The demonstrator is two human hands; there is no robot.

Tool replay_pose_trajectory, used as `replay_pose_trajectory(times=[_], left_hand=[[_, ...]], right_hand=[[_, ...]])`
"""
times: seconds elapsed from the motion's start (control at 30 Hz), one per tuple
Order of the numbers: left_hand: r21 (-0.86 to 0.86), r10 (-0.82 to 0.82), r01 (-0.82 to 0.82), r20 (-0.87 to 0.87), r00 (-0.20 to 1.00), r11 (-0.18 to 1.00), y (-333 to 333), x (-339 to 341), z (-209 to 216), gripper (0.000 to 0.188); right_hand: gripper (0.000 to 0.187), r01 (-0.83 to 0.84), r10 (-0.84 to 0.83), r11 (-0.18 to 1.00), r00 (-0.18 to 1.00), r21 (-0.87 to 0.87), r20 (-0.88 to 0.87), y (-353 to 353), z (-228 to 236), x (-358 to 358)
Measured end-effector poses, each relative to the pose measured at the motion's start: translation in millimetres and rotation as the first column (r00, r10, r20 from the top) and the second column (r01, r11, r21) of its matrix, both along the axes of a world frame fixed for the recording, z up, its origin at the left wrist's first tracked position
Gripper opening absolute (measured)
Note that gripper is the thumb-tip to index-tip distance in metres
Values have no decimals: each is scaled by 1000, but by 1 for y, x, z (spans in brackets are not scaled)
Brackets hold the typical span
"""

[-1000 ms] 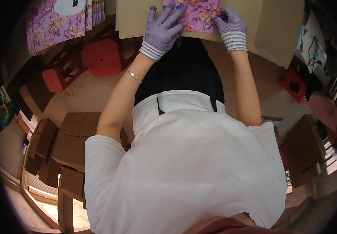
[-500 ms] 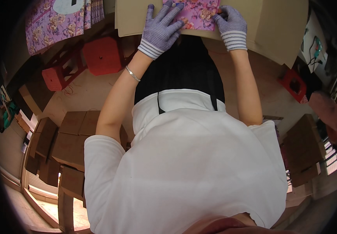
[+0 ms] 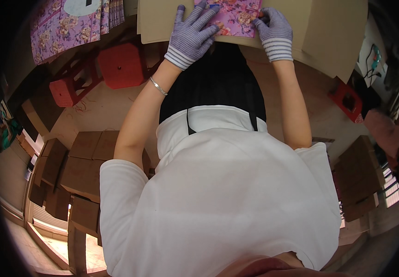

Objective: Folding floral-patterned paper bags and stacking them on the floor.

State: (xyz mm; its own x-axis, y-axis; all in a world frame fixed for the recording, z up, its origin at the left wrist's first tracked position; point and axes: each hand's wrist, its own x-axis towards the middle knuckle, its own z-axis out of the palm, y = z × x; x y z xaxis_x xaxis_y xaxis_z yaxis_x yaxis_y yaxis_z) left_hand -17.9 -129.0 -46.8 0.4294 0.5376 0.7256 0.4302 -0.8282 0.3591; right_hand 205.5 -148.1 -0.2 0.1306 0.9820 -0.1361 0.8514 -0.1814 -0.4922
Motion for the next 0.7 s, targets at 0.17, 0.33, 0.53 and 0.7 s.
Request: replay_pose_trajectory(times=[0.17, 0.33, 0.53, 0.7], left_hand=[[-233, -56, 12, -181, 982, 972, -5, 6, 31, 27], [-273, -91, 106, 69, 993, 956, -7, -7, 19, 29], [-418, -124, -39, -355, 927, 907, -4, -7, 38, 32], [-38, -31, 28, -78, 996, 999, 0, -8, 1, 30]], right_hand=[[34, 119, -124, 987, 991, -106, -47, -2, 0, 10], [38, 29, -32, 993, 999, -112, -24, 3, 4, 0], [39, 34, -37, 994, 999, -106, -22, 3, 2, 6], [38, -4, 3, 996, 1000, -89, -7, 4, 2, 3]])
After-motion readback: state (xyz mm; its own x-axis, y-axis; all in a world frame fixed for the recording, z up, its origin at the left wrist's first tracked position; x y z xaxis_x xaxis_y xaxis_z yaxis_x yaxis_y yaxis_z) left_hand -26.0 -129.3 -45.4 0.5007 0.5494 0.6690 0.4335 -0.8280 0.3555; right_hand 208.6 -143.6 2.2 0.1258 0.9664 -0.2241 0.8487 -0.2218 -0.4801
